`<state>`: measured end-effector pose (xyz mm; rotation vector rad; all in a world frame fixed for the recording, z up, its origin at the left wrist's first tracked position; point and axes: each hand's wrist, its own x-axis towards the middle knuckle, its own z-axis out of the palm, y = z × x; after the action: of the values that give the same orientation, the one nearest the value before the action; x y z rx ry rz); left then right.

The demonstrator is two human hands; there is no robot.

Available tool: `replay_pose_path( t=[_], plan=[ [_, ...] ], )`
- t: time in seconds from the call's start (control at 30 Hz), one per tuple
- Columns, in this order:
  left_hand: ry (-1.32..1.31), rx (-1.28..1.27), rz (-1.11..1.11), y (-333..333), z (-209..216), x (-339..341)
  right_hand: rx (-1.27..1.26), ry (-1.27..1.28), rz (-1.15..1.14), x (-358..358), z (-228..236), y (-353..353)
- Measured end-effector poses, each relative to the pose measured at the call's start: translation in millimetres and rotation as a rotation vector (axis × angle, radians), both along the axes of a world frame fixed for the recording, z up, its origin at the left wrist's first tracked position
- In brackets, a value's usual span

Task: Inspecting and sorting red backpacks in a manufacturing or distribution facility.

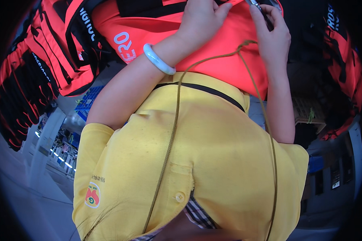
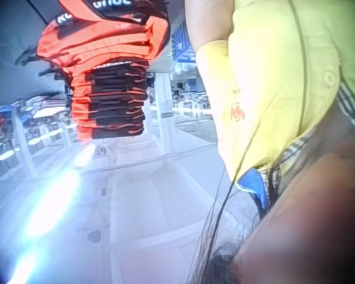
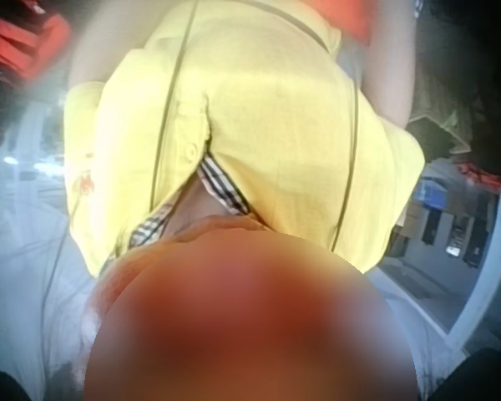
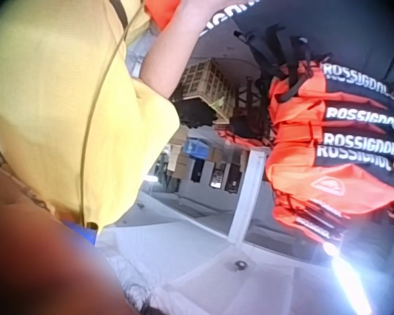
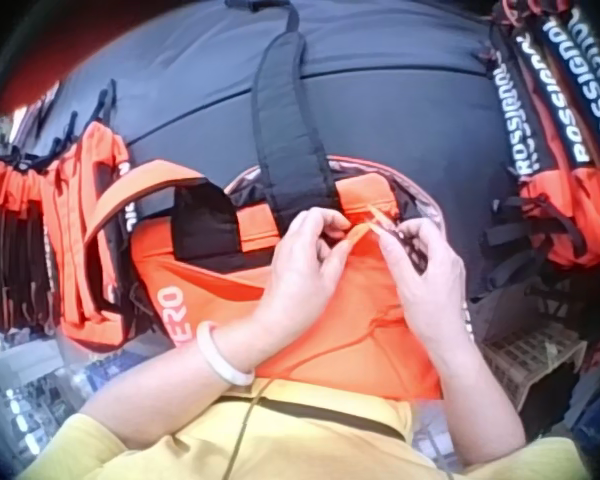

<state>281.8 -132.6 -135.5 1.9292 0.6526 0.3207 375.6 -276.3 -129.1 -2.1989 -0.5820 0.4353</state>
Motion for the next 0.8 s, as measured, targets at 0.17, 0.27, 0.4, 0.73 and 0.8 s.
replay_pose_path(
  t=[0.17, 0.27, 0.4, 0.73, 0.8],
  plan=[
    [-0.002, 0.007, 0.023, -2.2, 1.8, 0.7, -0.226, -0.21, 0.051, -6.3, 6.1, -6.5],
    [-0.023, 0.094, 0.026, -4.2, 4.8, 1.0, -0.229, -0.263, 0.092, -7.3, 3.9, -7.5],
    [0.019, 0.078, 0.021, -4.1, 6.4, 1.9, -0.249, -0.373, 0.133, -9.9, 3.3, -4.8],
    [-0.012, 0.201, 0.012, -5.6, 6.2, 1.7, -0.308, -0.443, 0.14, -10.9, 8.4, -0.2],
    [-0.013, 0.326, -0.004, -5.2, 6.8, 1.9, -0.301, -0.435, 0.135, -11.3, 7.6, -0.9]
  ],
)
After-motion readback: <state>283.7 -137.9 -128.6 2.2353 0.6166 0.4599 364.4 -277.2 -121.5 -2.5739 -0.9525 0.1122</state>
